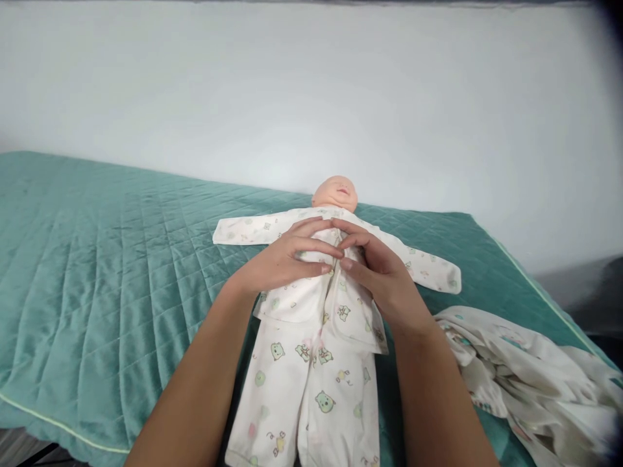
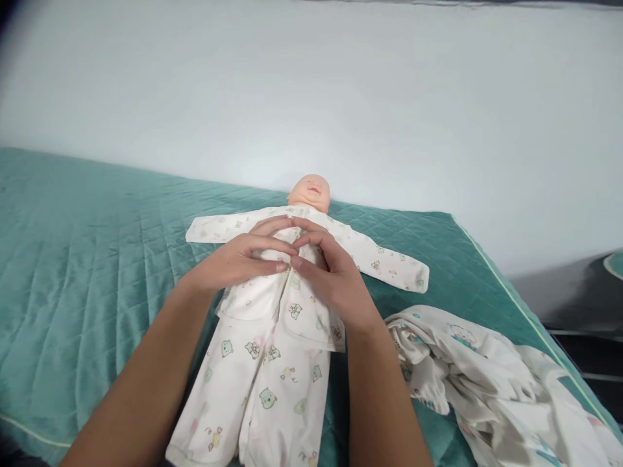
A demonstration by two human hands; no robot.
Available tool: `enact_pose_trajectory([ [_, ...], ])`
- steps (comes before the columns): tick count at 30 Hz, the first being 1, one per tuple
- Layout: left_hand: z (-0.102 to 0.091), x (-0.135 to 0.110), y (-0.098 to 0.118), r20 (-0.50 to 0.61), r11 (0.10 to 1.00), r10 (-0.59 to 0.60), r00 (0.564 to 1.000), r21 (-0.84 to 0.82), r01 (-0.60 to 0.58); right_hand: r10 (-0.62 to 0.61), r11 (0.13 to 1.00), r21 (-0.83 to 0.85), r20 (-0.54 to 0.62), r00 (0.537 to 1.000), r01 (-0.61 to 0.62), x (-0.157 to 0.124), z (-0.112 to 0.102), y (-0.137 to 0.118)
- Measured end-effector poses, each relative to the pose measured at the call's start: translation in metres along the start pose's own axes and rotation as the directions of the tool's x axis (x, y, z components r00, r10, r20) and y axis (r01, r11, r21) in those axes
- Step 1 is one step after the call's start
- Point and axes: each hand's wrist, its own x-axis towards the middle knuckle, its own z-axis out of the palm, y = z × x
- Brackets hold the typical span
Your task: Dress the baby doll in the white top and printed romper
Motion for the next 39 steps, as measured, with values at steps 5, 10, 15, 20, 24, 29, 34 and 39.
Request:
enact_pose_trajectory([
  [5,0.001,0.000,0.002,0.002,0.998,-0.026,1.000,0.057,0.025,-0.021,0.994,-0.111,-0.011,1.000,0.019,0.001,0.001,0.002],
  [10,-0.001,-0.001,0.004,0.017,0.998,-0.007,1.000,0.070,0.006,-0.040,0.996,-0.086,-0.023,0.999,0.038,0.001,-0.001,0.005],
  [15,0.003,-0.001,0.004,-0.064,0.983,-0.056,0.996,-0.176,0.044,0.004,1.000,-0.018,-0.111,0.994,-0.006,0.001,-0.001,0.009],
  [20,0.009,0.006,-0.013,-0.503,0.806,-0.402,0.765,-0.591,0.034,-0.017,0.995,-0.096,-0.196,0.980,-0.002,0.002,0.003,0.009],
  [24,0.006,0.008,-0.030,-0.711,0.805,-0.584,0.391,-0.568,0.171,-0.049,0.955,-0.295,-0.270,0.962,-0.034,0.003,0.010,0.008],
  [29,0.007,0.007,-0.024,-0.642,0.812,-0.572,0.511,-0.353,0.465,-0.032,0.934,-0.344,-0.347,0.937,-0.095,0.004,0.014,0.008],
  [34,-0.002,0.004,-0.034,-0.592,0.800,-0.595,0.543,-0.373,0.470,-0.009,0.940,-0.308,-0.460,0.888,-0.149,0.004,0.009,0.008],
  [39,-0.025,-0.009,-0.068,-0.851,0.830,-0.399,0.342,-0.177,0.529,0.155,0.980,-0.008,-0.592,0.791,-0.197,0.006,-0.012,0.019],
])
